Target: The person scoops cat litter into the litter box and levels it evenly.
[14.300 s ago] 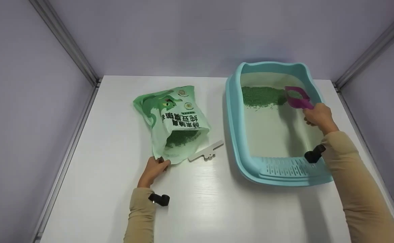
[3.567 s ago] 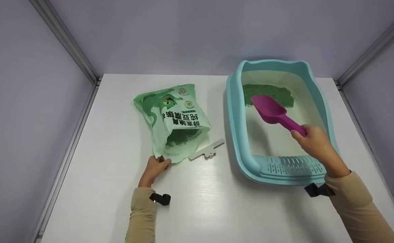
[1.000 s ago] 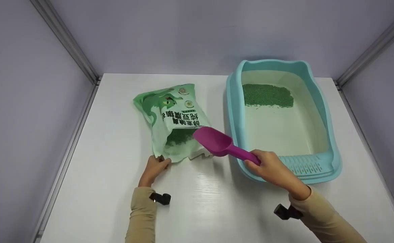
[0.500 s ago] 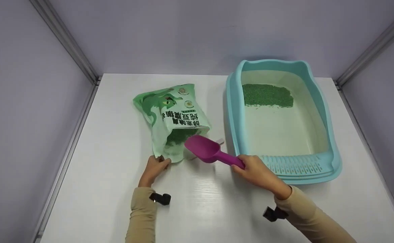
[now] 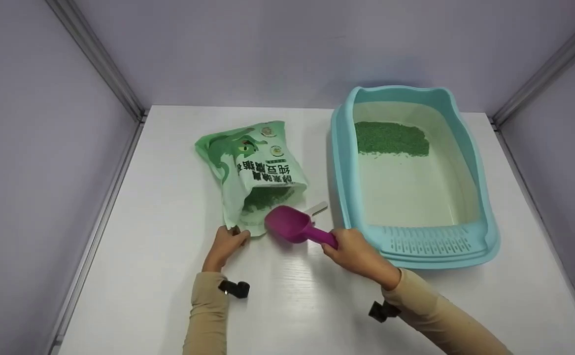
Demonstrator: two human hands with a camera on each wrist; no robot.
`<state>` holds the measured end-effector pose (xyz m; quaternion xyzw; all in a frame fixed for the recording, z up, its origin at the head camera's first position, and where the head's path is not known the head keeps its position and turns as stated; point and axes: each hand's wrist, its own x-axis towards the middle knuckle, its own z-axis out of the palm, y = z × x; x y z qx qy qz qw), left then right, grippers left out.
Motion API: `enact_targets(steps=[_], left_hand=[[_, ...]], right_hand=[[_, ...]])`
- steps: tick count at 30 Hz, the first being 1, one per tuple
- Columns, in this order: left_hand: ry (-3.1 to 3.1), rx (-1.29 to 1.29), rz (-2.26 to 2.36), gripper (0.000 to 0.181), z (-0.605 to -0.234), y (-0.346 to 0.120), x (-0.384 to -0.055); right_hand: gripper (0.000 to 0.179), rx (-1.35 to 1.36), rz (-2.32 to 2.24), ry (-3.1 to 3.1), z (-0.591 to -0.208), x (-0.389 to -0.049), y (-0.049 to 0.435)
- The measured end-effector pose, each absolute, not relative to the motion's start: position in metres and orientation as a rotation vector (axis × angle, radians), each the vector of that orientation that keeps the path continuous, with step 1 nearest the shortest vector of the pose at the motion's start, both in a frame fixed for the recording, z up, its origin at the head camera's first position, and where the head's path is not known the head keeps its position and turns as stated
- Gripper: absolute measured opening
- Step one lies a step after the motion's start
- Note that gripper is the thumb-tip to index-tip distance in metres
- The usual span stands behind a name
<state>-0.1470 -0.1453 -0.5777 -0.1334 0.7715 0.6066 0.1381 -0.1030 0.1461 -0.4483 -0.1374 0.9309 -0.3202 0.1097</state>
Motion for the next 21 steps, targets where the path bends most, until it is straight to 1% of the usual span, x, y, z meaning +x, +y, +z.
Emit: enact_targets(steps=[9, 21], left_hand=[[2.242, -0.377, 1.751, 0.018, -0.58, -0.145, -0.148], [2.198, -0.386, 1.773, 0.02, -0.578, -0.145, -0.147]], right_hand=[[0.019, -0.353, -0.876, 2.788, -0.451, -0.104, 0.132], [0.02, -0.443, -0.874, 2.874, -0.462, -0.114, 0.11]])
